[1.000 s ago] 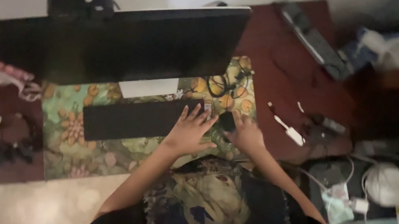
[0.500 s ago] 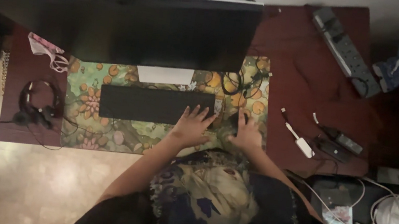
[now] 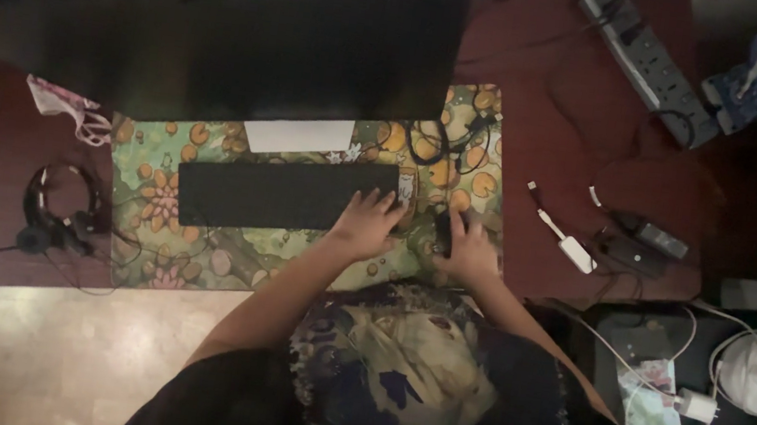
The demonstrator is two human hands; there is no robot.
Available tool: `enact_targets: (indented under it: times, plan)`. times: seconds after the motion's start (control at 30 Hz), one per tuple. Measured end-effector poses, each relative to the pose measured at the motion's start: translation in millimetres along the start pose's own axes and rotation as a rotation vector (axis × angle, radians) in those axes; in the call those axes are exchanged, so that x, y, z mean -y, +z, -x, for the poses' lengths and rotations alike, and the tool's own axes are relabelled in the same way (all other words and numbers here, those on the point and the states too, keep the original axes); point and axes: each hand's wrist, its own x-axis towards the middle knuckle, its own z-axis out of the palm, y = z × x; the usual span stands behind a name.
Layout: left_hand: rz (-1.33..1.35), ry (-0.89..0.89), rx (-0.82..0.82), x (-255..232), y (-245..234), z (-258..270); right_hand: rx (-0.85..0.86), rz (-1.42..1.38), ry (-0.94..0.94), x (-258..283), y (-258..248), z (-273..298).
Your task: The recorder organizes various computer cables and a power strip on a desk, then retrieves a laptop and places it on the workspace.
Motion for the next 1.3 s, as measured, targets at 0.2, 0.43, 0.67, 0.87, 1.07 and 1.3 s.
enact_targets:
  times: [0.2,0.43,0.67,0.87,1.07,1.3]
  plan:
    - [0.029,0.069,0.004,-4.5,-1.7,6.5,0.056,-0.017,0.02,17.9,-34.6,22.6]
    - [0.051,0.15,0.028,-3.8,-16.3,20.9,-0.685,-0.958,-0.178,-23.3,-6.8,-67.5]
    - [0.149,0.186,-0.005,11.8,-30.5,42.8,-0.55,-1.428,0.011,-26.8,-4.5,-94.5]
    - [0.172,0.233,-0.012,29.1,-15.7,35.9,-0.784,-1.25,-0.088,-5.5,-29.4,-35.2]
    - [0.47,0.209,0.01,19.7,-16.8,1.8,-0.661,-1.467,-0.062,-13.4,-24.5,-22.6]
    - [0.698,0.254,-0.321,-1.7,38.4,-74.7,-0.167,-2.143,-0.109,-29.9,-34.6,-36.6]
